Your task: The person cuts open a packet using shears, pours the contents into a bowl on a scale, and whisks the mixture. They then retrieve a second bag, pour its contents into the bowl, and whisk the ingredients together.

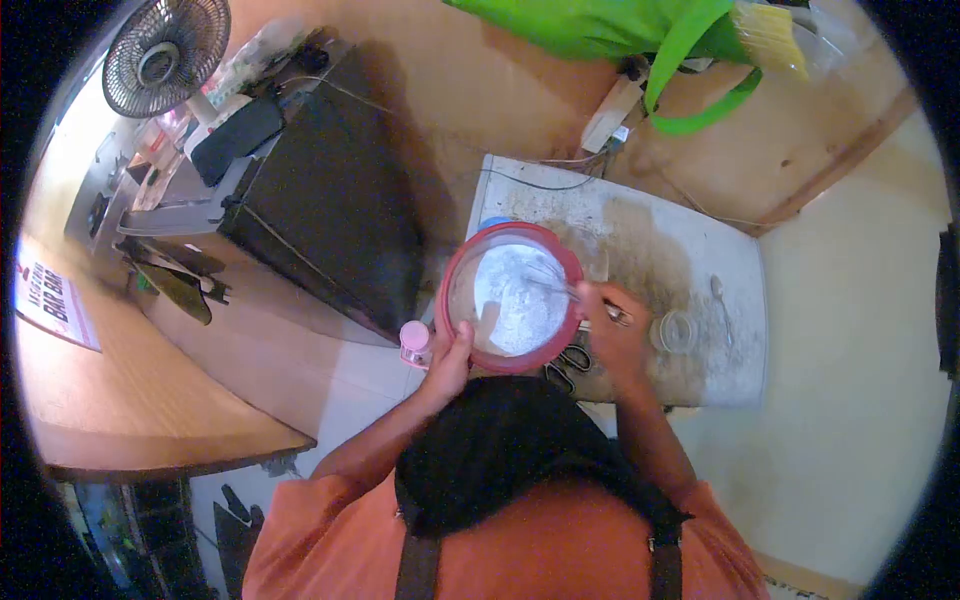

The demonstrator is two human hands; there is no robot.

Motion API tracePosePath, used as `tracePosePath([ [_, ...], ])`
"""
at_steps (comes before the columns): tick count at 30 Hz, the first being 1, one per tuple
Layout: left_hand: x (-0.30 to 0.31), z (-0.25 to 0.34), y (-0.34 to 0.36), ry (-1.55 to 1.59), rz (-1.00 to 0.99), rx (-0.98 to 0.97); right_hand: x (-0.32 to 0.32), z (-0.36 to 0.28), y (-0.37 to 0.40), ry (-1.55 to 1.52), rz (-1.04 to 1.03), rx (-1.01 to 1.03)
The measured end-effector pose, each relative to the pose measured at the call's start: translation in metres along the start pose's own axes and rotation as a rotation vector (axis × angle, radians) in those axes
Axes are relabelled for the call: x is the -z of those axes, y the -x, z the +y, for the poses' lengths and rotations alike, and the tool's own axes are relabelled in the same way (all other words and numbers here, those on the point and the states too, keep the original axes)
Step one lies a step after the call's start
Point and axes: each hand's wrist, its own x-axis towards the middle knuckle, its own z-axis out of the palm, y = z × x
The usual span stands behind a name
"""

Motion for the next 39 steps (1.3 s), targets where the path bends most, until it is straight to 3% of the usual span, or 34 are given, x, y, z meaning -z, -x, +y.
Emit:
tracePosePath([
  [2,-0.004,-0.003,-0.002,0.061,0.063,0.023,-0.025,0.005,-0.003,-0.133,-0.143,0.291],
  [3,-0.005,-0.002,-0.003,0.06,0.058,0.021,-0.029,0.003,0.002,-0.134,-0.138,0.293],
  [5,-0.006,0.004,-0.002,0.022,0.106,0.046,-0.03,-0.003,0.022,0.116,-0.396,0.579],
  [8,-0.01,0.019,-0.002,0.169,0.105,-0.007,0.007,0.003,0.028,0.27,-0.394,0.404],
  [11,0.009,-0.015,0.002,0.065,0.106,0.094,0.016,0.005,0.005,0.154,-0.153,0.223],
  [13,-0.004,0.0,0.0,0.067,0.074,0.034,0.005,0.007,-0.008,0.087,-0.026,0.12],
  [15,-0.01,0.005,-0.001,0.067,0.037,-0.03,-0.025,0.012,-0.01,-0.102,-0.148,0.317],
  [16,-0.009,0.003,-0.001,0.073,0.058,0.002,-0.026,0.01,-0.005,-0.104,-0.143,0.32],
  [18,-0.008,0.011,-0.003,0.075,0.08,0.032,-0.023,0.002,0.017,0.195,-0.433,0.655],
  [19,-0.009,0.018,-0.003,0.088,0.098,0.0,-0.014,-0.001,0.027,0.221,-0.425,0.535],
  [23,-0.005,0.013,0.001,0.086,0.108,0.012,0.021,0.017,0.006,0.301,-0.269,0.484],
  [25,-0.005,0.007,-0.001,0.058,0.074,0.028,0.008,0.015,-0.012,0.009,-0.026,0.091],
  [26,-0.005,0.005,-0.001,0.068,0.061,0.041,-0.002,0.011,-0.007,0.008,-0.019,0.092],
  [28,-0.005,0.002,-0.002,0.148,0.062,0.089,-0.023,0.0,0.004,0.065,-0.208,0.577],
  [29,-0.006,0.003,-0.002,0.19,0.071,0.112,-0.019,0.001,0.012,0.062,-0.201,0.58],
  [31,-0.002,0.009,-0.007,0.103,0.061,0.066,-0.004,0.007,0.027,0.196,-0.456,0.477],
  [32,-0.001,0.012,-0.01,0.022,0.06,0.021,0.009,0.005,0.021,0.197,-0.461,0.478],
  [34,0.002,0.015,-0.004,-0.142,0.061,-0.046,0.033,0.002,0.009,0.177,-0.151,-0.076],
  [35,0.001,0.016,-0.005,-0.226,0.048,-0.091,0.025,0.004,0.004,0.176,-0.145,-0.076],
  [37,-0.002,0.009,-0.004,-0.135,0.05,-0.068,-0.002,0.01,0.0,0.002,-0.042,0.396],
  [38,-0.004,0.007,-0.006,-0.045,0.061,-0.046,-0.006,0.007,0.004,0.001,-0.032,0.401],
  [39,-0.01,0.019,-0.007,-0.048,0.054,-0.054,-0.009,0.005,0.011,0.033,-0.175,0.458],
])
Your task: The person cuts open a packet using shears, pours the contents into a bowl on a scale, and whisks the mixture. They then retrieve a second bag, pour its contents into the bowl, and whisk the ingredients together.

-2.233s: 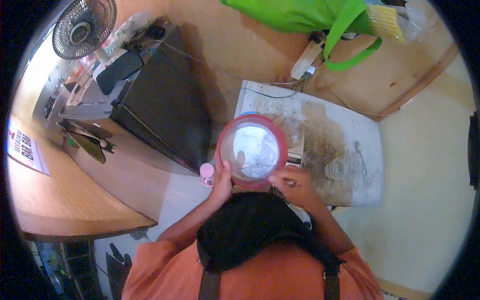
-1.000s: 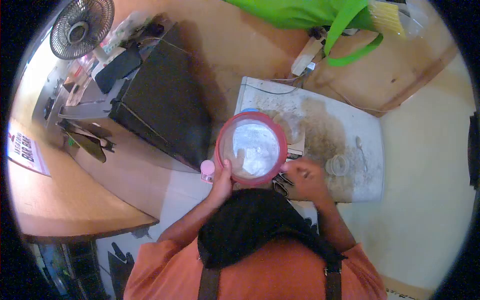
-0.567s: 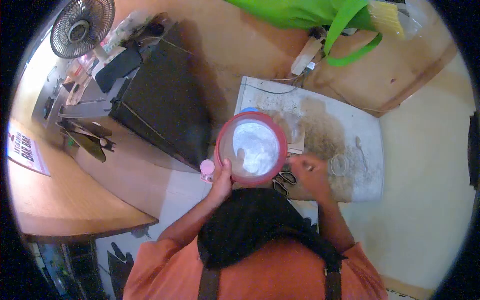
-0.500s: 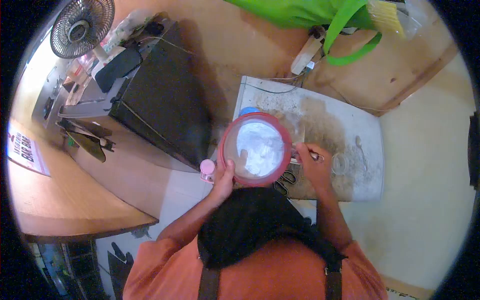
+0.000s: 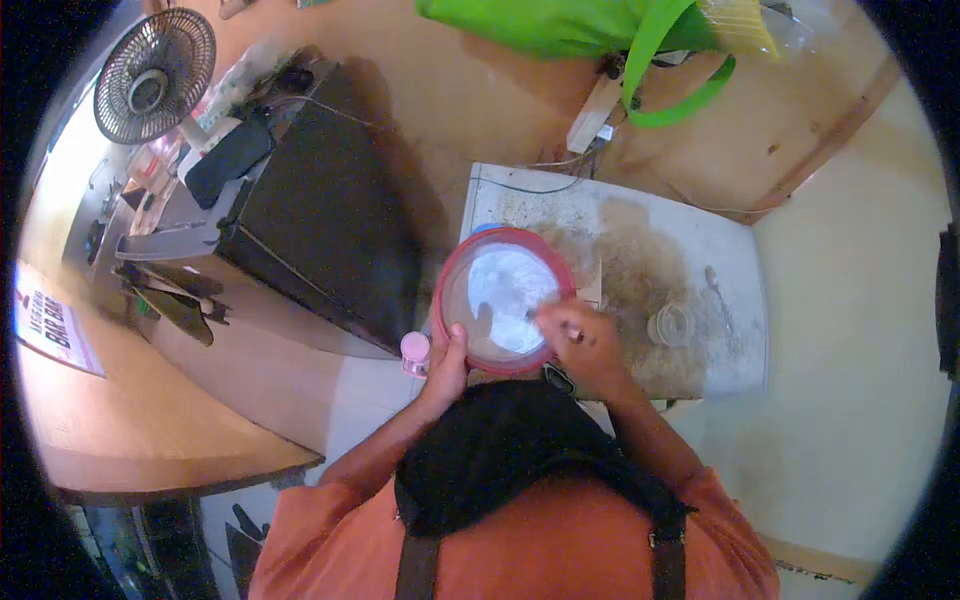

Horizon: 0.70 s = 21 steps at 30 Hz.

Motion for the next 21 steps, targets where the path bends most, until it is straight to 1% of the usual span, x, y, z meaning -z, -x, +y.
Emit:
tracePosePath([
  [1,-0.005,0.012,0.002,0.14,0.025,0.024,-0.003,-0.003,0.008,0.004,-0.15,0.054],
  [2,-0.008,0.019,0.003,0.284,0.055,0.052,0.0,-0.001,0.018,0.057,-0.235,-0.01],
  [3,-0.006,0.014,0.002,0.287,0.058,0.057,0.004,0.004,0.017,0.059,-0.24,-0.015],
  [5,0.003,-0.005,0.003,0.02,0.064,0.075,0.01,0.013,0.015,0.05,-0.188,0.025],
  [6,0.006,-0.014,0.005,0.022,0.064,0.08,0.015,0.005,0.007,0.014,-0.146,-0.111],
  [7,0.009,-0.022,0.004,-0.025,0.056,0.1,0.02,0.011,-0.002,0.016,-0.145,-0.108],
  [8,0.01,-0.022,0.002,-0.074,0.049,0.118,0.027,0.017,-0.011,0.073,-0.064,-0.062],
  [9,0.008,-0.023,0.003,-0.034,0.055,0.121,0.031,0.019,-0.016,0.128,0.018,-0.018],
  [10,0.008,-0.024,0.003,0.016,0.066,0.117,0.037,0.018,-0.014,0.128,0.019,-0.018],
  [12,0.004,-0.018,0.003,0.103,0.083,0.105,0.047,-0.003,-0.006,0.272,-0.148,-0.141],
  [13,0.003,-0.014,0.003,0.139,0.091,0.099,0.042,-0.005,0.005,0.272,-0.149,-0.145],
  [15,0.002,-0.008,0.002,0.192,0.101,0.088,0.018,-0.011,0.026,0.132,-0.232,-0.11],
  [16,0.0,-0.003,0.003,0.219,0.107,0.082,0.001,-0.008,0.025,0.129,-0.227,-0.112],
  [18,-0.005,0.005,0.004,0.229,0.096,0.074,-0.028,0.001,0.024,0.004,-0.117,-0.01],
  [19,-0.007,0.01,0.003,0.193,0.099,0.048,-0.027,0.002,0.022,0.002,-0.1,-0.018],
  [21,-0.01,0.014,0.002,0.151,0.102,0.011,-0.025,0.003,0.009,-0.057,-0.234,0.033],
])
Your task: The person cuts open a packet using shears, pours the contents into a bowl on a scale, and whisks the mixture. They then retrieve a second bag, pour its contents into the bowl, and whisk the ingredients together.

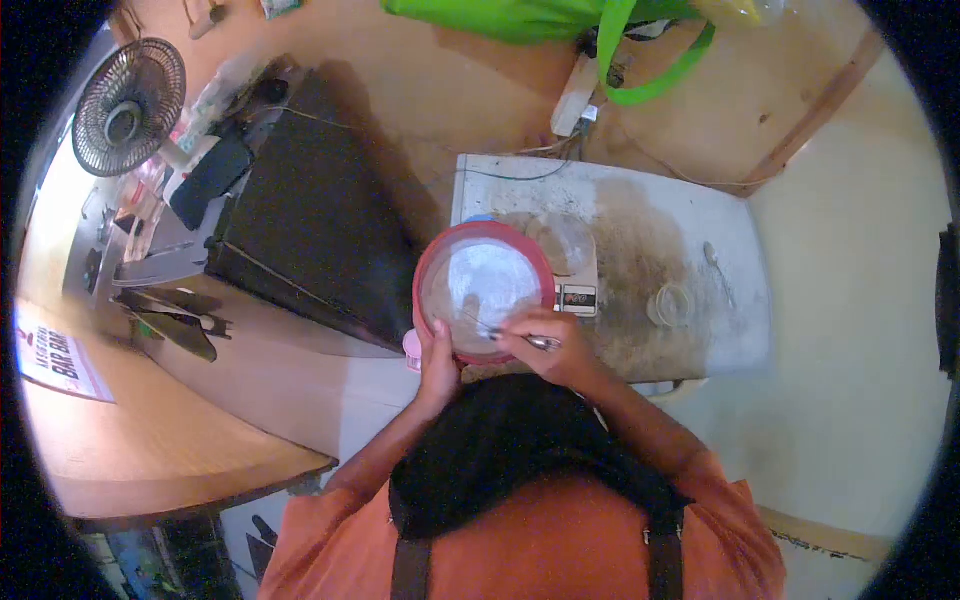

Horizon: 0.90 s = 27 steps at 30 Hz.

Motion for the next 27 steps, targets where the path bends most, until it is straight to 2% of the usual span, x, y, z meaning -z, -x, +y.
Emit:
tracePosePath([
  [2,0.004,0.003,0.003,0.18,0.053,0.106,0.024,0.001,0.011,0.015,-0.023,-0.052],
  [4,0.007,0.001,0.003,0.158,0.038,0.128,0.041,0.002,0.011,0.044,-0.065,-0.116],
  [6,0.009,-0.003,0.007,0.136,0.006,0.172,0.052,0.001,-0.001,0.211,0.226,-0.106],
  [7,0.011,-0.005,0.005,0.061,-0.037,0.123,0.047,-0.006,-0.011,0.211,0.298,-0.201],
  [8,0.012,-0.008,0.004,-0.015,-0.08,0.073,0.038,-0.007,-0.019,0.212,0.298,-0.199],
  [10,0.016,-0.021,0.0,0.015,-0.084,0.078,0.017,-0.001,-0.03,-0.044,0.235,-0.076],
  [11,0.018,-0.025,-0.001,0.047,-0.088,0.086,0.007,0.011,-0.026,0.046,0.178,0.093],
  [12,0.016,-0.023,-0.002,0.046,-0.086,0.08,0.006,0.007,-0.019,0.045,0.176,0.099],
  [14,0.013,-0.021,-0.001,0.102,0.003,0.09,0.012,-0.002,0.003,0.202,-0.025,0.042],
  [15,0.013,-0.018,-0.001,0.108,0.012,0.086,0.023,-0.004,0.012,0.115,0.006,-0.092],
  [16,0.014,-0.016,0.0,0.148,0.016,0.131,0.036,0.002,0.014,0.118,-0.007,-0.09],
  [18,0.015,-0.015,0.007,0.194,0.028,0.182,0.055,0.007,0.011,0.161,0.254,-0.304],
  [19,0.014,-0.015,0.007,0.071,-0.019,0.141,0.052,0.01,0.003,0.054,0.342,-0.356],
  [20,0.012,-0.014,0.006,-0.05,-0.067,0.095,0.044,0.006,-0.008,0.059,0.339,-0.351],
  [23,0.025,-0.051,0.003,0.114,-0.036,0.17,0.014,0.003,-0.024,0.036,0.146,0.075],
  [24,0.032,-0.06,0.002,0.114,-0.033,0.162,0.014,-0.005,-0.017,0.036,0.144,0.083],
  [26,0.045,-0.072,0.0,0.148,-0.02,0.223,0.017,-0.024,0.002,0.228,-0.132,0.026],
  [27,0.043,-0.066,-0.001,0.152,-0.013,0.221,0.028,-0.018,0.014,0.18,-0.08,0.068],
])
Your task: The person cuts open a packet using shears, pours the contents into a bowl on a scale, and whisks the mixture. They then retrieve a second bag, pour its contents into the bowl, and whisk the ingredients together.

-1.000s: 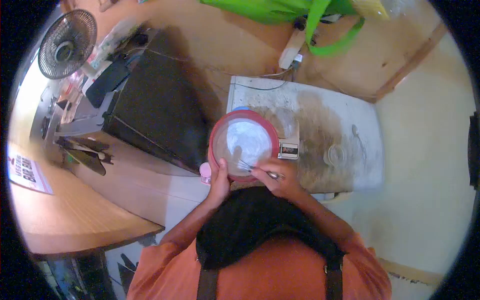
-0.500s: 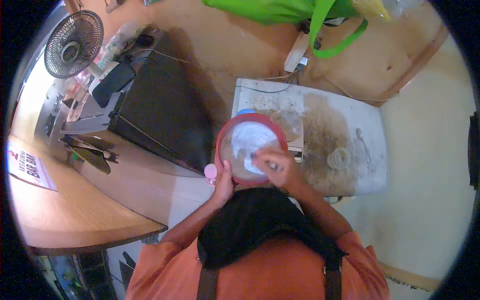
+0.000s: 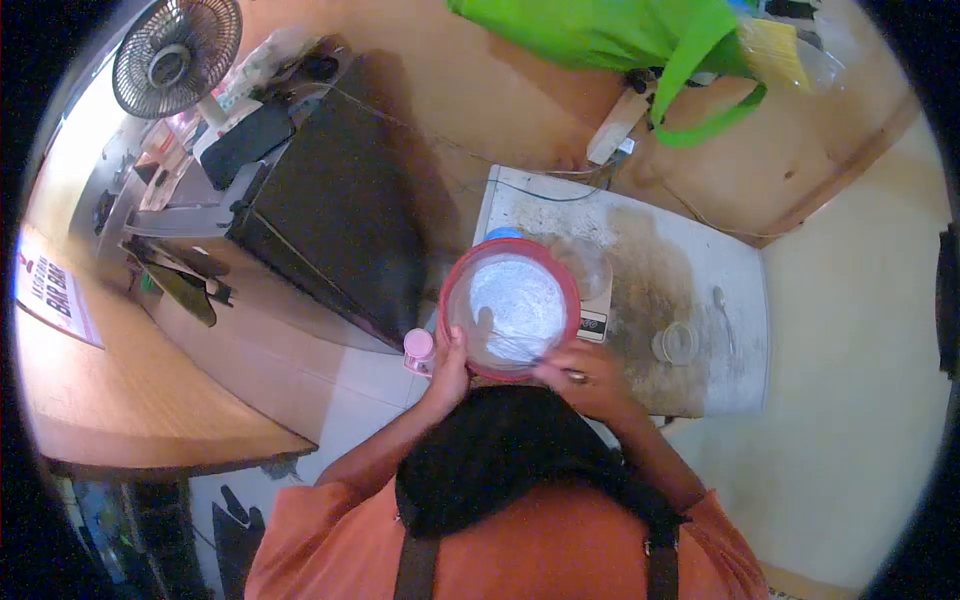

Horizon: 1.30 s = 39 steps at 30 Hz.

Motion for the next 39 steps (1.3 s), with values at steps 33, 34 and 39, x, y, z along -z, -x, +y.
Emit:
tracePosePath([
  [33,-0.023,0.026,0.005,-0.124,0.016,-0.117,0.024,0.006,-0.006,0.026,0.13,-0.284],
  [34,-0.015,0.025,0.006,-0.237,0.032,-0.094,0.028,0.007,-0.002,0.068,0.197,-0.317],
  [39,-0.029,0.027,0.012,-0.232,-0.043,-0.137,-0.012,0.014,-0.039,-0.137,0.404,-0.233],
])
